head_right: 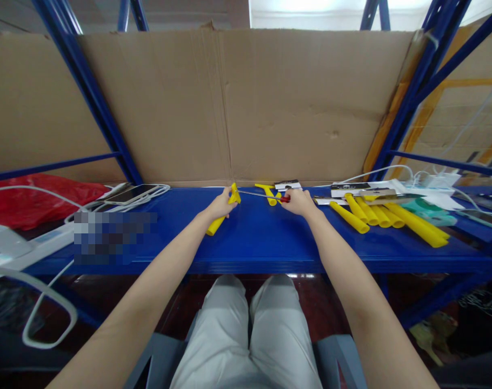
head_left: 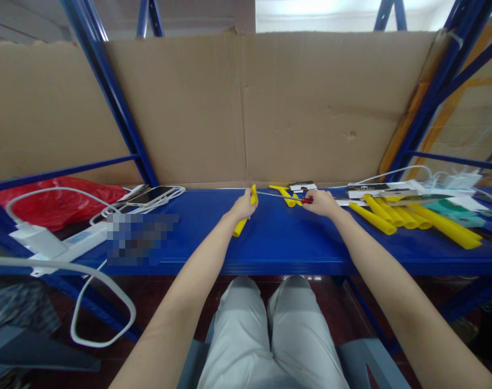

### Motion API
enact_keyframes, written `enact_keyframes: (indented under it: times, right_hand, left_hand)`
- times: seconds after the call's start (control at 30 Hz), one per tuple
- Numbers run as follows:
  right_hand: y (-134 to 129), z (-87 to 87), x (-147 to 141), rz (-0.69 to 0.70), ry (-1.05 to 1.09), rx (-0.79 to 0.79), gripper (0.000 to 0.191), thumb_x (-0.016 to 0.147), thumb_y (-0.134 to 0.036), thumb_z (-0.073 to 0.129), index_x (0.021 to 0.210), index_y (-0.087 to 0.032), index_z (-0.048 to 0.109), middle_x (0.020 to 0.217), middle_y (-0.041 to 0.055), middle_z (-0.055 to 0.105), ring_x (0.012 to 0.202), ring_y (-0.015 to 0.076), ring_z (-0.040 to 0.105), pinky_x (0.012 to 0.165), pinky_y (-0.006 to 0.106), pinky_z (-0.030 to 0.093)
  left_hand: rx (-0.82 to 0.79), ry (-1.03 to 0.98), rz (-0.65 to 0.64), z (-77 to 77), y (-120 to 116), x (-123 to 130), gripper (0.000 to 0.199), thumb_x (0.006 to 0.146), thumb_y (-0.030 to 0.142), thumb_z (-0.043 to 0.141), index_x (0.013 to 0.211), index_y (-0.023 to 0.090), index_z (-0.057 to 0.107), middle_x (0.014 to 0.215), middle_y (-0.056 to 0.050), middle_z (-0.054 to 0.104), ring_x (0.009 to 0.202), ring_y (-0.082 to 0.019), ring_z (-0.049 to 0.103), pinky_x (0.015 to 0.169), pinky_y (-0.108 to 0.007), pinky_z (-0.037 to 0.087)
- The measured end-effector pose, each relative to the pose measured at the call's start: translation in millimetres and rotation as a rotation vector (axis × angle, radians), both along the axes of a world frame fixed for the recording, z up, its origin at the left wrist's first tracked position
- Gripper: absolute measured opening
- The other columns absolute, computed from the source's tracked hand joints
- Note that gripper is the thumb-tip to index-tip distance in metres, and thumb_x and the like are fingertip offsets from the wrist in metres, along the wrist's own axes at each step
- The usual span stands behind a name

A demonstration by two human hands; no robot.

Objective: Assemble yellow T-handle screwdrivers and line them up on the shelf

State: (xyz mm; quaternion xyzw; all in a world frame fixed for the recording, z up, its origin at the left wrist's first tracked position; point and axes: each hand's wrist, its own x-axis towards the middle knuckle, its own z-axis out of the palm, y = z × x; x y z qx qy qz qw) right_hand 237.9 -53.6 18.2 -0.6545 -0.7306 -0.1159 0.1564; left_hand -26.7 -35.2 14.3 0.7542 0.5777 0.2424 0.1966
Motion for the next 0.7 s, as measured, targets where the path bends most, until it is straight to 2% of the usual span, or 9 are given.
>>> enact_keyframes:
  times: [0.3,0.7]
  right_hand:
    - [-5.2,3.8,-3.8,0.002,-0.023,-0.005,0.017,0.075,-0.031,0.054,0.081,-0.020,0.066,0.083,0.0070,0.072,0.083,0.0235,0.063,0.068,0.030,0.036]
    - [-4.0,3.6,0.3,0.025,-0.030,0.040,0.019,0.076,-0.035,0.054,0.079,-0.021,0.067,0.080,0.0072,0.071,0.081,0.0236,0.063,0.065,0.029,0.036]
  left_hand:
    - [0.000,0.012,0.006,1.6,-1.7,0.0,0.048,0.089,0.021,0.049,0.133,0.017,0.029,0.118,-0.018,0.062,0.059,-0.015,0.066,0.049,-0.022,0.048]
    - [-0.007,0.008,0.015,2.1,-2.1,0.5,0.046,0.089,0.020,0.048,0.131,0.016,0.030,0.116,-0.018,0.063,0.059,-0.016,0.066,0.050,-0.023,0.049]
